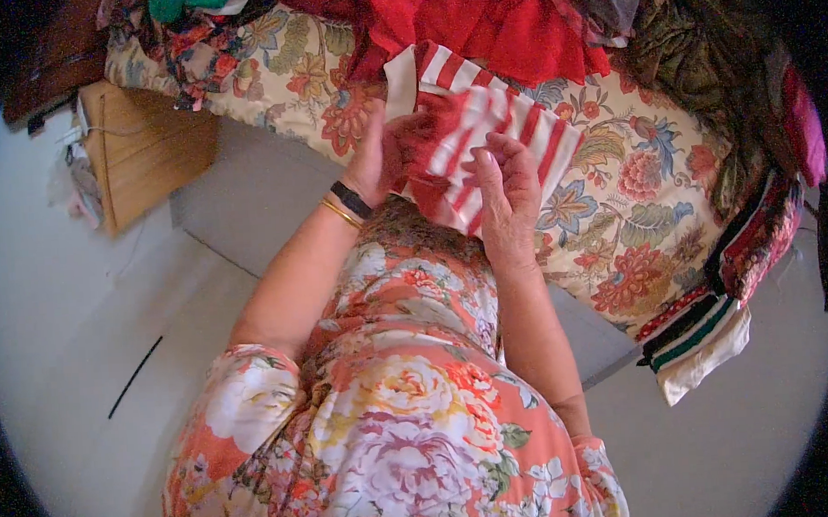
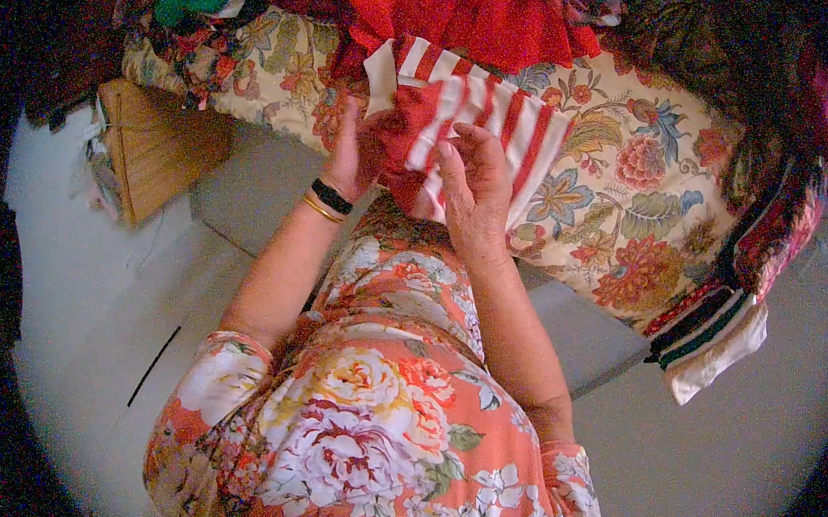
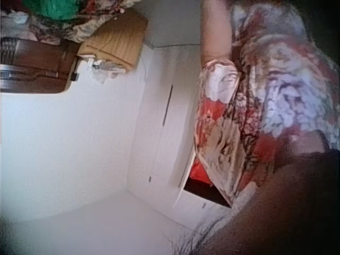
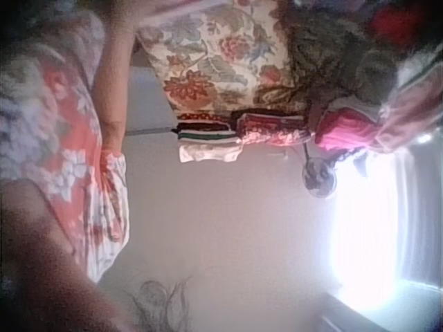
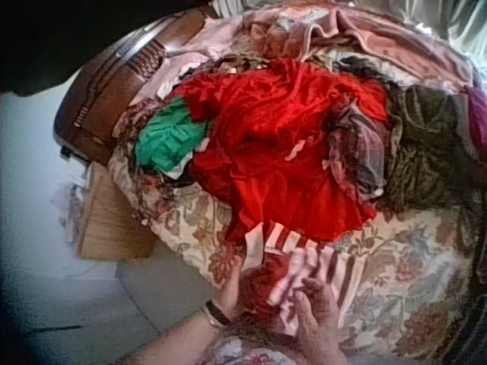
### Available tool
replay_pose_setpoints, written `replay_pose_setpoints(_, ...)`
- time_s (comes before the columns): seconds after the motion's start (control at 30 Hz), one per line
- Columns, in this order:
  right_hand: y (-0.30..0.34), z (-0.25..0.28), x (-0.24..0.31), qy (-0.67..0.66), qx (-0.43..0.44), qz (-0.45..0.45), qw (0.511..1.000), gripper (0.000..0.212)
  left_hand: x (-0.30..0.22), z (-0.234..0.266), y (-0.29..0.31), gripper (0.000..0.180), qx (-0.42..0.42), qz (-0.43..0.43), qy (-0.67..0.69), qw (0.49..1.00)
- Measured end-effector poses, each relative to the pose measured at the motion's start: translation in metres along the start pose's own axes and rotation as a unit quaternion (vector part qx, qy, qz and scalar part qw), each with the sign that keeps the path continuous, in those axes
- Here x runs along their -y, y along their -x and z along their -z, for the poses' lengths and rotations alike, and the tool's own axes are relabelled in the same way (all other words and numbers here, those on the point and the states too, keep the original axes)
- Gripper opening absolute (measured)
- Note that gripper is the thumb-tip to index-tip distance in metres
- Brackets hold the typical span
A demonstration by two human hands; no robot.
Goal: The person picks up and folds several items of clothing including a striped polo shirt, a green t-shirt, a red fabric item, and a white t-shirt, placing each one into a stack on a bed.
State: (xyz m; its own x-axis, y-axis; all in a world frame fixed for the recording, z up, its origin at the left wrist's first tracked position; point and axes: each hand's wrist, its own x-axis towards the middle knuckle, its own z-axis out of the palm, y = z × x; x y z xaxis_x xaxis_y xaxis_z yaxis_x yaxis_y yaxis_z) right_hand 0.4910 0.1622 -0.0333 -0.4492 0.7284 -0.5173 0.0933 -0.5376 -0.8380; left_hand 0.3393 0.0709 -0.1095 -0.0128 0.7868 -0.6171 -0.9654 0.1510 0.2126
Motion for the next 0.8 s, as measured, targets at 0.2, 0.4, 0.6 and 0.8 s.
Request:
replay_pose_setpoints(0.2,-0.017,0.113,-0.026,0.204,-0.155,0.084,0.963,0.02,0.002,0.011,-0.005,0.05,-0.116,-0.084,-0.264,0.954)
replay_pose_setpoints(0.4,-0.021,0.143,-0.042,0.071,-0.185,-0.096,0.976,0.026,0.001,0.035,-0.01,0.025,-0.17,-0.161,-0.331,0.914)
replay_pose_setpoints(0.6,-0.019,0.077,-0.05,0.067,-0.121,-0.02,0.99,0.038,0.003,0.049,-0.016,0.02,-0.186,-0.196,-0.44,0.857)
replay_pose_setpoints(0.8,-0.018,0.096,-0.047,0.071,-0.136,0.023,0.988,0.032,0.026,0.033,-0.025,0.024,-0.206,-0.257,-0.485,0.81)
